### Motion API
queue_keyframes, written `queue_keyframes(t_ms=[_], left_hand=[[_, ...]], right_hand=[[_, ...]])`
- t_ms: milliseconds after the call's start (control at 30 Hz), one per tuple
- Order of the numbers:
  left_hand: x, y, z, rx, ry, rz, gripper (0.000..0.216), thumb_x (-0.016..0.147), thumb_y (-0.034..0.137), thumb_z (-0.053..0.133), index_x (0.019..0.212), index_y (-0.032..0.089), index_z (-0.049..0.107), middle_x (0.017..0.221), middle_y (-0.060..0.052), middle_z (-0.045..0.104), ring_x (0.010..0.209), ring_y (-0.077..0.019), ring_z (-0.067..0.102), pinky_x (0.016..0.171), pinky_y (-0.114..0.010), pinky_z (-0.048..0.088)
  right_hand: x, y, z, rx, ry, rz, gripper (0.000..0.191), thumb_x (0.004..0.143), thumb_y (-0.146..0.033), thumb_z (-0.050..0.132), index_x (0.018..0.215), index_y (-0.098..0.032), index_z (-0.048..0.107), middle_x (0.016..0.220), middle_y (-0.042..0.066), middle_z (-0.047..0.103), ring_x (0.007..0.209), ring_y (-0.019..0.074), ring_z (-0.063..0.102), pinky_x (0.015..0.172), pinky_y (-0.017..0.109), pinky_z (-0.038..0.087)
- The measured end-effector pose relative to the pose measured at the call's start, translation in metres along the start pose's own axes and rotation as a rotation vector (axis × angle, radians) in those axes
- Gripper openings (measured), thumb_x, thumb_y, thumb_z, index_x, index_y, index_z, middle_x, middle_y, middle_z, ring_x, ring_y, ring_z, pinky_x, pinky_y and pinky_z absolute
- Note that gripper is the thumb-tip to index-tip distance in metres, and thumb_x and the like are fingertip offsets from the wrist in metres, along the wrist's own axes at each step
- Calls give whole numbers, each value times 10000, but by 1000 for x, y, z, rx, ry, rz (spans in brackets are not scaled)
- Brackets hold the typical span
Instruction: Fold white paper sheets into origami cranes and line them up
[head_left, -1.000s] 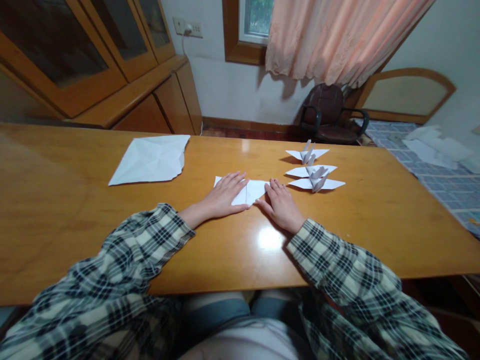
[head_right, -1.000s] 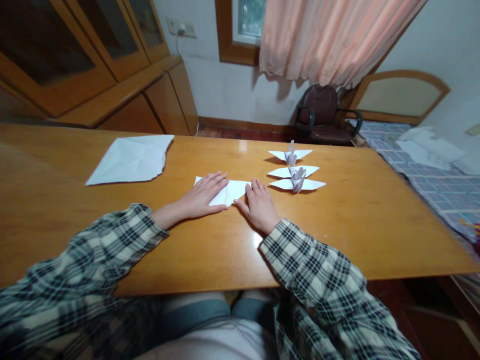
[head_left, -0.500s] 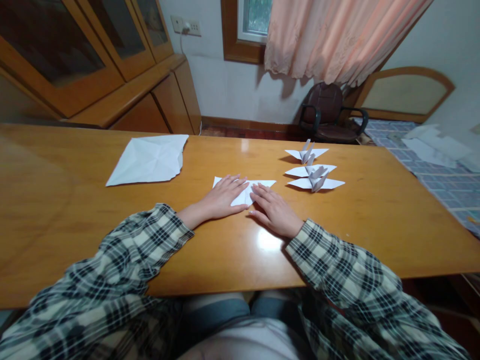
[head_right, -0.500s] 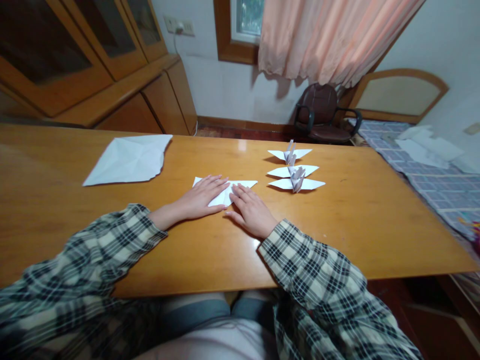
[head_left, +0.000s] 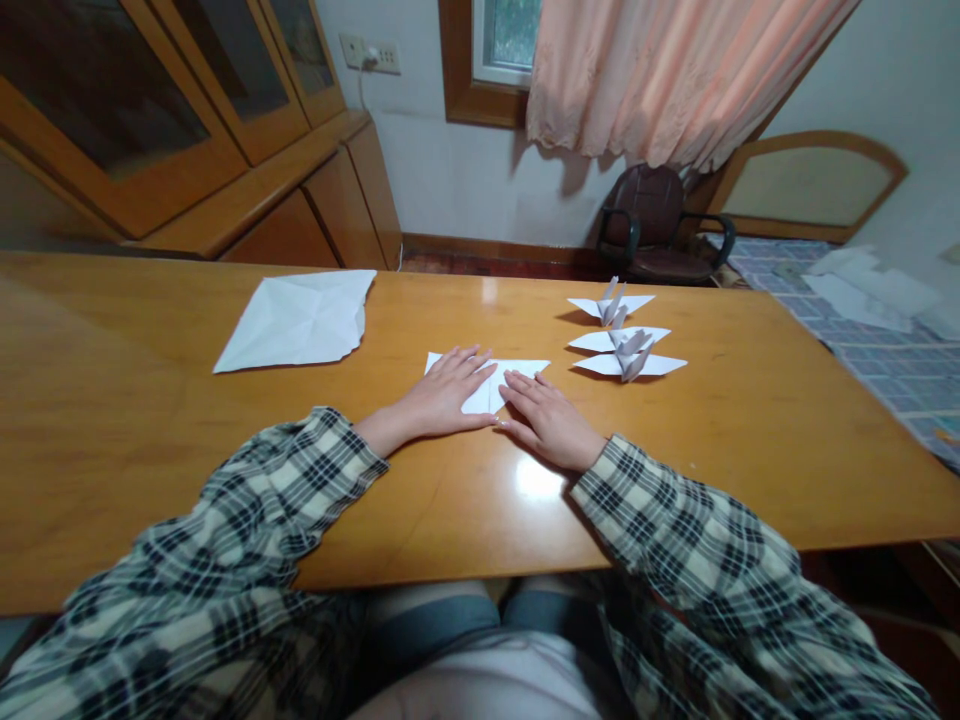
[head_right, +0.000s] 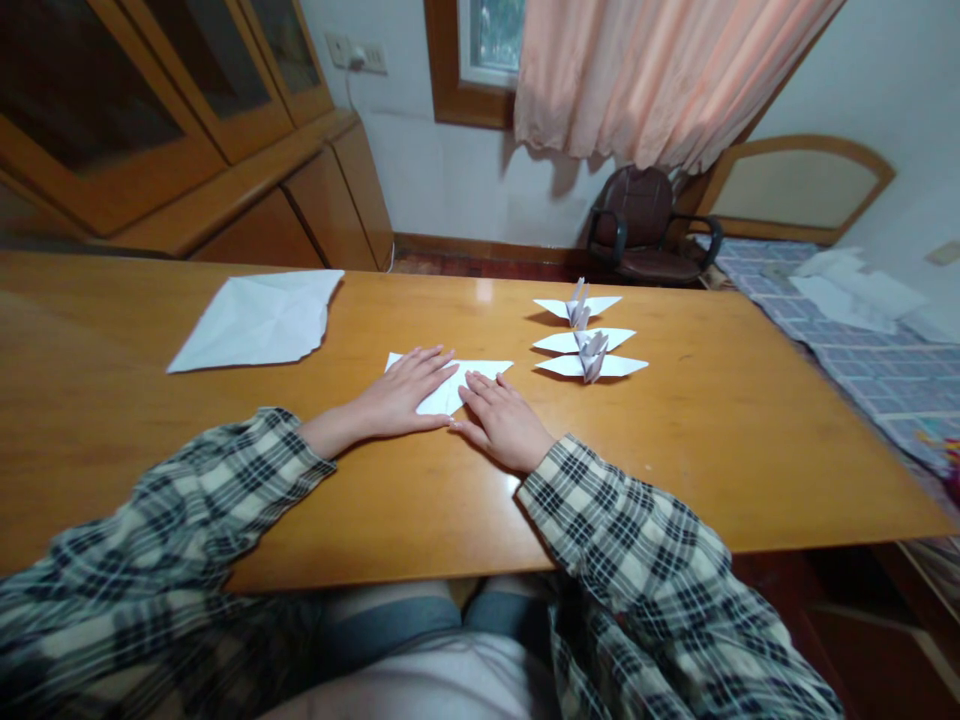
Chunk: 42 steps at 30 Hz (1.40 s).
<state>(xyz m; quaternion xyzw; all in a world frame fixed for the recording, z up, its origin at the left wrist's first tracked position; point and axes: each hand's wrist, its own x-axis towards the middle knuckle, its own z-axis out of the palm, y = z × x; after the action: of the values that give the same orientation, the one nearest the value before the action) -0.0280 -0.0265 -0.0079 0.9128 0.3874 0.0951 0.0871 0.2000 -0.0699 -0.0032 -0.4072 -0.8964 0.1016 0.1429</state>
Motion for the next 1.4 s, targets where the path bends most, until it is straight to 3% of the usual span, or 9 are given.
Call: queue_keyframes(t_ms=[100, 200, 400, 600, 800, 933, 1100, 1233, 1400], left_hand=[[-1, 1, -3, 45, 50, 33, 794, 801, 697, 515, 1419, 205, 432, 1535, -120, 343, 1443, -315, 212, 1189, -517, 124], [-1, 5, -8, 100, 72, 87, 669, 833, 664, 502, 1321, 209, 551, 1460, -105, 460, 1391, -311, 319, 1180, -505, 177], [-6, 16, -10, 83, 50, 149, 453, 936, 481, 433, 1239, 195, 612, 1284, -110, 614, 1225, -279, 517, 1051, -441, 406], [-8, 26, -10, 145, 49, 107, 335, 945, 327, 442, 1162, 149, 627, 1198, -139, 644, 1153, -267, 571, 998, -422, 461], [-9, 24, -15, 239, 90, 98, 274, 958, 172, 380, 933, 100, 644, 895, -137, 672, 897, -238, 628, 801, -364, 510], [-9, 18, -17, 308, 197, 170, 256, 968, 182, 390, 873, 118, 619, 831, -108, 646, 824, -221, 603, 726, -334, 491], [-11, 18, -19, 216, 371, 209, 294, 995, 250, 357, 900, 141, 612, 828, -86, 649, 809, -195, 593, 762, -322, 479], [-12, 17, -20, -24, 536, 83, 300, 997, 306, 361, 918, 158, 610, 842, -72, 666, 807, -177, 606, 768, -303, 478], [-10, 13, -23, -377, 710, -152, 285, 981, 358, 398, 884, 178, 596, 786, -27, 638, 733, -150, 591, 693, -258, 451]], right_hand=[[3, 5, -1, 10, 37, -10, 405, 971, -276, 393, 1333, -180, 547, 1427, 121, 504, 1362, 213, 417, 1168, 496, 243], [4, 9, -2, 19, 65, -15, 406, 922, -173, 414, 1290, -196, 583, 1387, 89, 551, 1320, 199, 471, 1159, 488, 259], [5, 7, -5, 48, 83, 4, 375, 922, -181, 438, 1248, -226, 619, 1338, 77, 597, 1279, 197, 514, 1141, 486, 272], [5, 9, -6, 14, 132, 93, 332, 926, -218, 466, 1209, -234, 640, 1300, 61, 627, 1272, 225, 510, 1118, 501, 272], [7, 20, -5, -19, 184, 106, 338, 923, -235, 500, 1239, -223, 618, 1311, 73, 616, 1260, 248, 504, 1080, 491, 313], [8, 26, -7, -11, 243, 106, 290, 915, -279, 549, 1177, -211, 653, 1231, 77, 663, 1192, 263, 545, 1039, 475, 347], [9, 28, -13, 19, 323, 107, 163, 897, -273, 584, 983, -222, 714, 1033, 68, 725, 1066, 256, 599, 983, 454, 370], [8, 26, -21, 133, 427, 146, 134, 880, -266, 595, 856, -215, 716, 902, 62, 722, 907, 231, 620, 880, 407, 430], [7, 27, -27, 523, 651, 256, 176, 840, -381, 655, 858, -208, 678, 881, 47, 696, 858, 204, 630, 832, 370, 492]])
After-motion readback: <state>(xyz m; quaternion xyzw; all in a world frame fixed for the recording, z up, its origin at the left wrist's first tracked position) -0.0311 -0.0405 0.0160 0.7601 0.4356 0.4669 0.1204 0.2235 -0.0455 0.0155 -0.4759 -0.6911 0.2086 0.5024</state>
